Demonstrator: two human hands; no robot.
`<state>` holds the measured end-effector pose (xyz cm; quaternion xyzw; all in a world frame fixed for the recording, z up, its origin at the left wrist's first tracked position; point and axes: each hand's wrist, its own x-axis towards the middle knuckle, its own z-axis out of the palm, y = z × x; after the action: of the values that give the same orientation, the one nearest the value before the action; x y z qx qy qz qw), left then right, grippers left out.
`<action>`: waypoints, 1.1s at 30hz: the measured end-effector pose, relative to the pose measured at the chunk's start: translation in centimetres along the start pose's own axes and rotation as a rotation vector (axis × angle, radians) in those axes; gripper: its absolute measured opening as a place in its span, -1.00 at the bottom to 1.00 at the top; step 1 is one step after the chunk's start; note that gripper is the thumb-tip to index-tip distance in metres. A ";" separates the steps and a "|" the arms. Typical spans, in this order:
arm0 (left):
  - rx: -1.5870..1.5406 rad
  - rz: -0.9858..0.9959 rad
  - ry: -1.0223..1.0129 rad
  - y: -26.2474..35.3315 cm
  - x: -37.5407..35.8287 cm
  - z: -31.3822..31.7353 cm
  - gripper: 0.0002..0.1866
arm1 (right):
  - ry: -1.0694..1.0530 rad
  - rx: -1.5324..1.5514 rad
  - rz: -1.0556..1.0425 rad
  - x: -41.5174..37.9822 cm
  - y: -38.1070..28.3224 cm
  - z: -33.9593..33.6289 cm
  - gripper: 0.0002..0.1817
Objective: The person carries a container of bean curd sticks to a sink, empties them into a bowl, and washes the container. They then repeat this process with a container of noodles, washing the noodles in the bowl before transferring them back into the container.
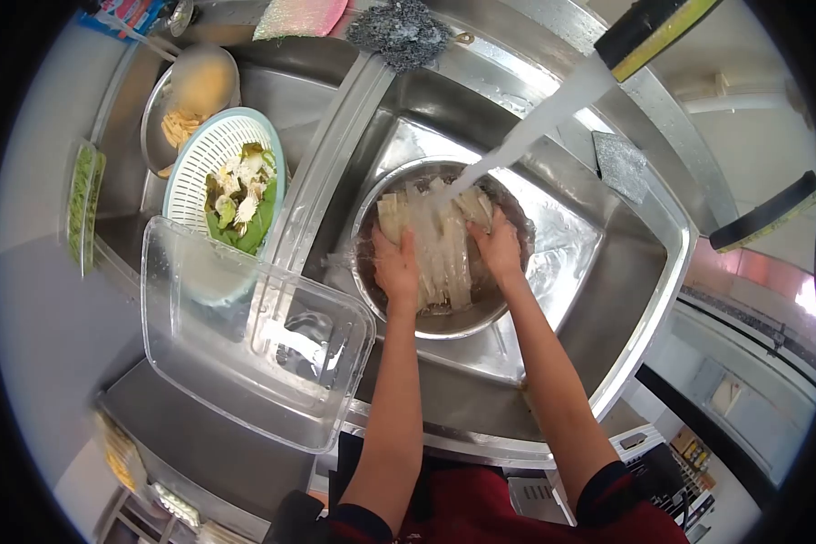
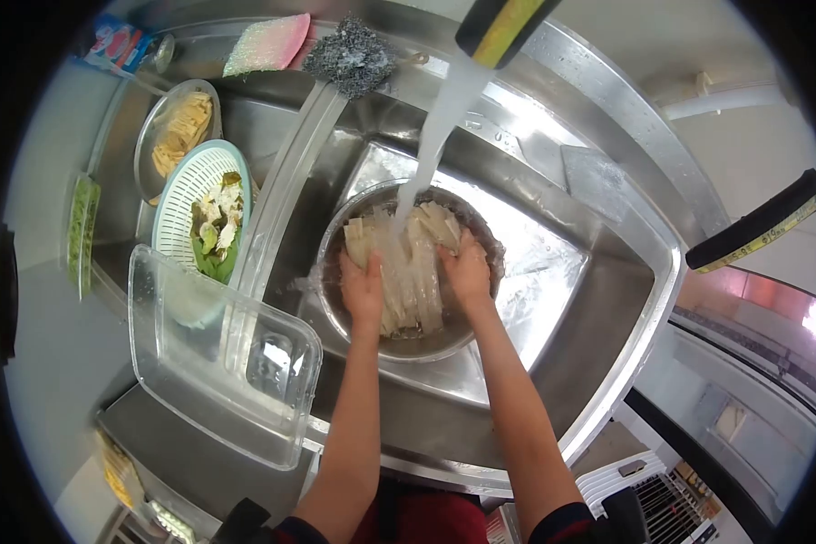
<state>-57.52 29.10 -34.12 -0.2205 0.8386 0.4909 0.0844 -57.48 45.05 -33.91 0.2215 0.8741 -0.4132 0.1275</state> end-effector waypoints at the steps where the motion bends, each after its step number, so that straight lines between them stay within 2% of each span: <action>1: 0.179 -0.165 0.025 0.3 0.0 0.3 -0.43 | 0.022 0.068 0.076 -0.4 -0.9 -0.2 -0.24; 2: 0.174 -0.170 0.027 0.1 0.2 0.7 -0.43 | 0.043 0.134 0.153 -0.7 -1.5 -0.1 -0.20; 3: -0.027 -0.190 -0.036 -0.7 0.4 1.4 -0.37 | 0.067 0.265 0.149 -0.9 -0.7 1.8 -0.12; 4: -0.226 -0.207 -0.098 -1.9 0.5 2.1 -0.31 | 0.064 0.263 0.152 -1.2 -0.7 2.8 -0.12; 5: -0.224 -0.212 -0.099 -2.9 0.4 3.0 -0.31 | 0.013 0.098 0.115 -1.6 -0.7 3.6 -0.09; 6: -0.296 -0.130 -0.069 -3.2 0.2 3.6 -0.30 | -0.038 -0.066 0.076 -1.8 -0.5 4.2 -0.06; 7: -0.368 -0.046 -0.038 -3.6 0.1 3.8 -0.29 | -0.031 0.067 0.026 -1.6 0.0 4.3 -0.11; 8: -0.367 -0.046 -0.037 -4.2 0.1 3.4 -0.29 | -0.032 0.068 0.026 -1.1 0.7 3.6 -0.11; 10: -0.038 -0.083 -0.136 -1.7 0.1 0.4 -0.46 | -0.364 0.267 0.073 0.1 0.9 0.6 -0.15; 11: -0.039 -0.085 -0.133 -1.5 0.1 0.1 -0.46 | -0.356 0.054 0.152 0.2 0.8 -0.5 -0.21; 12: -0.053 -0.054 -0.050 -1.4 0.1 -0.2 -0.35 | -0.359 0.052 0.153 0.1 0.9 -0.3 -0.21; 13: -0.066 -0.022 0.032 -1.3 0.1 -0.3 -0.25 | -0.186 -0.040 0.091 0.0 1.2 0.1 -0.21; 14: -0.066 -0.025 0.034 -1.1 0.2 -0.3 -0.25 | -0.012 -0.132 0.026 0.0 1.4 0.5 -0.21; 17: 0.031 -0.042 0.050 -0.6 -0.3 0.7 -0.24 | 0.063 -0.064 -0.034 -0.8 1.4 3.1 -0.19; 18: 0.088 -0.076 0.063 -1.0 -0.7 2.0 -0.24 | 0.062 -0.064 -0.034 -1.4 0.5 3.6 -0.19; 20: 0.144 -0.108 0.080 -1.8 -0.6 2.9 -0.25 | -0.082 -0.191 0.116 -2.3 -1.3 4.1 -0.14; 21: 0.073 0.034 -0.029 -2.1 -0.2 2.6 -0.23 | 0.000 0.133 -0.079 -1.3 0.5 5.1 -0.17; 22: 0.004 0.174 -0.139 -2.6 0.0 2.4 -0.21 | -0.003 0.135 -0.080 -0.8 1.0 4.7 -0.17; 24: 0.003 0.145 -0.093 -3.7 0.6 1.8 -0.19 | -0.229 0.333 0.003 0.3 2.0 3.1 -0.25; 25: -0.003 0.114 -0.047 -3.4 0.7 1.5 -0.17 | -0.239 0.110 0.050 0.6 0.8 1.0 -0.32; 26: -0.007 0.117 -0.047 -3.0 0.6 1.5 -0.17 | -0.235 0.108 0.048 0.4 -0.4 -0.1 -0.32; 28: 0.075 0.034 0.074 -0.7 -0.1 0.3 -0.15 | -0.122 -0.083 0.129 0.1 -1.9 -1.3 -0.32; 29: 0.071 0.033 0.075 -0.2 -0.4 0.3 -0.15 | -0.090 -0.004 0.112 0.0 -2.1 -1.5 -0.20; 30: 0.119 -0.012 0.135 0.1 -0.7 0.6 -0.19 | -0.091 -0.009 0.111 0.1 -1.2 -0.6 -0.20; 32: 0.172 -0.064 0.190 -0.6 -1.2 1.8 -0.24 | 0.152 0.030 -0.129 0.0 1.1 2.7 -0.08; 33: 0.176 -0.078 0.131 -0.8 -1.1 2.5 -0.25 | 0.115 -0.181 -0.034 -0.7 0.1 3.5 0.00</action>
<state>-56.35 31.26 -35.60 -0.2761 0.8731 0.3960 0.0674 -56.74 42.16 -35.89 0.2176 0.9173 -0.3212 0.0893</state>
